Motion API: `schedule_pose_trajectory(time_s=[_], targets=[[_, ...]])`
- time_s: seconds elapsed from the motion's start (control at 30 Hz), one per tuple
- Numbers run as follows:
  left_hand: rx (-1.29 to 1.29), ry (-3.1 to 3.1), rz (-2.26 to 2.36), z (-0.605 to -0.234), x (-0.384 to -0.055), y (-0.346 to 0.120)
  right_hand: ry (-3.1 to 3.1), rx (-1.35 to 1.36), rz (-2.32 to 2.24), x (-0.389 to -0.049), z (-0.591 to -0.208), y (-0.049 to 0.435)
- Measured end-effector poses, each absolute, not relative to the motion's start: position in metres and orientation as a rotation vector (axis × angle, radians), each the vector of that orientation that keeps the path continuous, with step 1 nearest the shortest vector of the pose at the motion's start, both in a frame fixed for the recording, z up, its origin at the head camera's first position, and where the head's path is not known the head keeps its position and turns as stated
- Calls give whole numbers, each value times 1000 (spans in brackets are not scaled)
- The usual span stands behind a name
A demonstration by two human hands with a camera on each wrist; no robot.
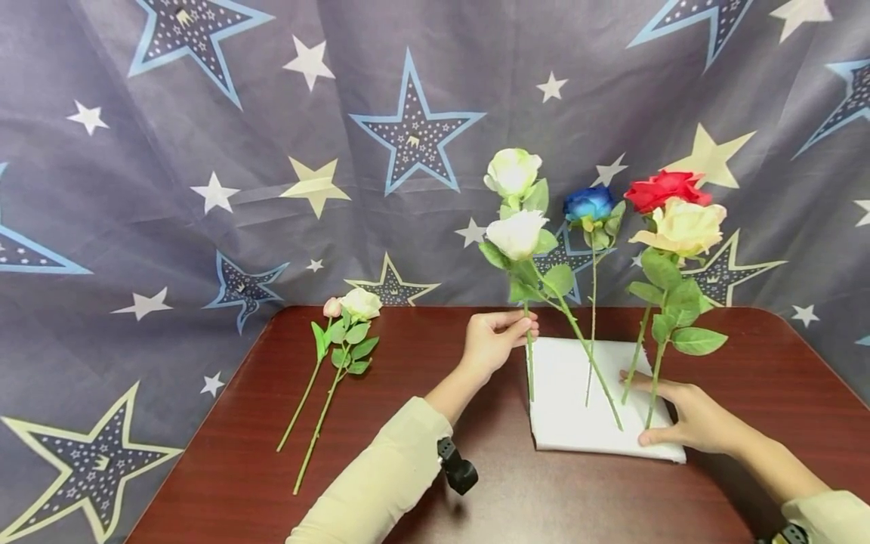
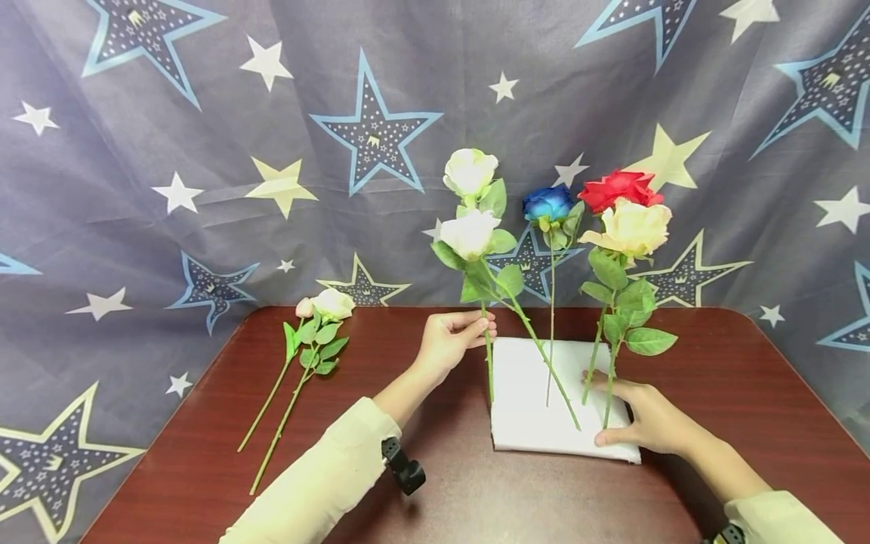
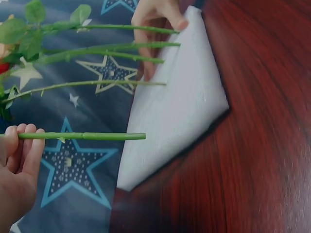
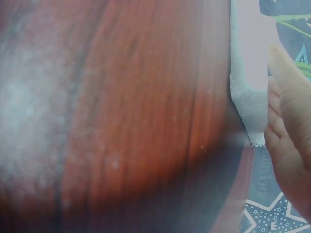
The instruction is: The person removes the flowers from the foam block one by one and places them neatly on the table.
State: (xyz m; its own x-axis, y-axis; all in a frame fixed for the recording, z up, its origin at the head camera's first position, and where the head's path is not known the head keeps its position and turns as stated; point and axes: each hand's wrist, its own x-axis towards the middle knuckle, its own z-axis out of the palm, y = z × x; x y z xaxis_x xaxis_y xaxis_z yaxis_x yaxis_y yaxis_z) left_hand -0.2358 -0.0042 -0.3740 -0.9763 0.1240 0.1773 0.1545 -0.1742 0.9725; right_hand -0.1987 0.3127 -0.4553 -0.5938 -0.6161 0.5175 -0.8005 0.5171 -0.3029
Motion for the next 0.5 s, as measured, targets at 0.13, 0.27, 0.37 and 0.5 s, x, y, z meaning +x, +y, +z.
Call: schedule_pose_trajectory(time_s=[0.13, 0.27, 0.37, 0.5], targets=[[-288, -1960, -2364, -373, -237, -18, -2438, 1163, 743, -198, -455, 312], [-273, -1965, -2342, -374, -237, -32, -2424, 1167, 739, -198, -455, 312], [-259, -1985, -2323, -377, -238, -41, -2405, 1177, 739, -198, -454, 312], [-223, -2001, -2300, -379, -239, -52, -2400, 1178, 744, -198, -454, 312]])
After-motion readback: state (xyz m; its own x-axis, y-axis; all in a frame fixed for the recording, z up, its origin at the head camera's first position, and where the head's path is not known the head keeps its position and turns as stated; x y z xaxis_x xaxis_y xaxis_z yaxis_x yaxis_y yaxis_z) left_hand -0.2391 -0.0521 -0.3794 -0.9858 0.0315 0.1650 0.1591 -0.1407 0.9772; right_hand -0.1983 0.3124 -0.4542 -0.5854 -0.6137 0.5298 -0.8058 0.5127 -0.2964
